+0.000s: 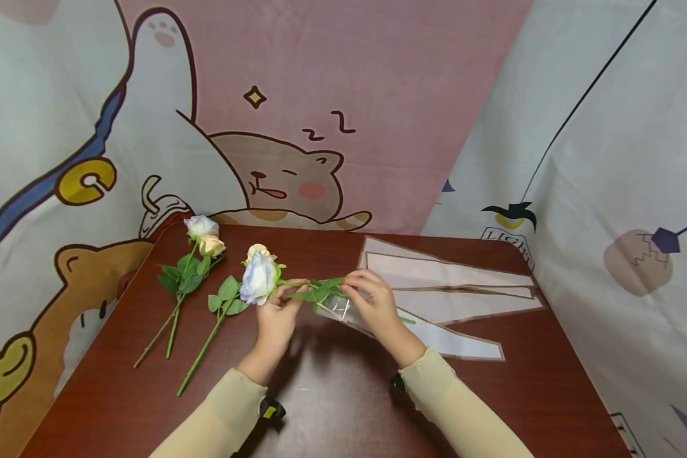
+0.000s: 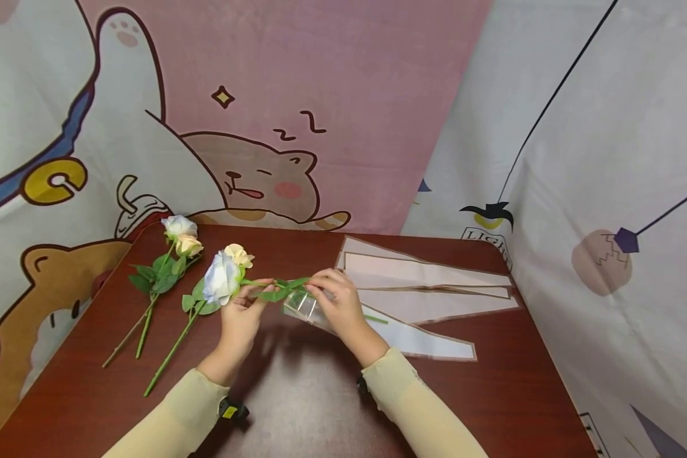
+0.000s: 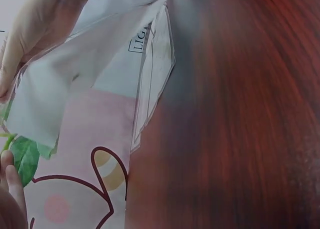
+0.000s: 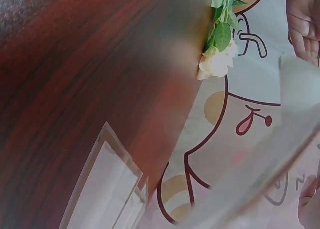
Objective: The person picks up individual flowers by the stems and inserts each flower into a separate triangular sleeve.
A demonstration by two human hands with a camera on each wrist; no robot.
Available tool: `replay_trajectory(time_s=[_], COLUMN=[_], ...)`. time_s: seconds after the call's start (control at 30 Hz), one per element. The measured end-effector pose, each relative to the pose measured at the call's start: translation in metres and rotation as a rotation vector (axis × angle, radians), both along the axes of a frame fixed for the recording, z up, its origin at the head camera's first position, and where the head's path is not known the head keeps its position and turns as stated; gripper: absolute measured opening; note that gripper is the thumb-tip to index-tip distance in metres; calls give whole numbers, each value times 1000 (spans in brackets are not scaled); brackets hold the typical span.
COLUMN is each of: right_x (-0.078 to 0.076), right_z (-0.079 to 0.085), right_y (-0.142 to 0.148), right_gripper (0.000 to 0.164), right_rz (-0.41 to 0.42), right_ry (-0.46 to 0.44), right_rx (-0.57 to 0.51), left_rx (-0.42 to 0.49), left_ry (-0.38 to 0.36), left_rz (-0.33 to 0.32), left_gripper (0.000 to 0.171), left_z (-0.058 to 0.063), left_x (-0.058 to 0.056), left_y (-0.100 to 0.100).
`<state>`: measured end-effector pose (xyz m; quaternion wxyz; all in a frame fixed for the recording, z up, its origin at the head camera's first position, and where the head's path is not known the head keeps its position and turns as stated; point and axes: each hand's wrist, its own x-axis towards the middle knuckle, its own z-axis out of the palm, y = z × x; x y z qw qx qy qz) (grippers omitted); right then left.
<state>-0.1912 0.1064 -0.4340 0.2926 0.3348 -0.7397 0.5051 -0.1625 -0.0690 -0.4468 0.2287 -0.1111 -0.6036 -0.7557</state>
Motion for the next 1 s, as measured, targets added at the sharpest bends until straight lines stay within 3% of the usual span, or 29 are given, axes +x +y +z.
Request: replay_trajectory(time_s=[0.23, 0.6, 0.83, 1.0], right_x=[-6, -8, -8, -10], right_z=[-9, -5, -2, -3], right_y=[0, -3, -5, -2], right_gripper=[6, 5, 7, 7], right_rz=[-4, -21, -17, -32], right_ry=[-62, -18, -17, -51], right_rx=[29, 136, 169, 171], left_rx=[-29, -33, -98, -94], left_ry=[-11, -30, -54, -45], left_rz=[-59, -50, -54, -117], left_gripper=[17, 17, 17, 20], left_z=[-1, 2, 1, 3], left_x=[2, 5, 5, 5], left_y=[3, 9, 10, 6])
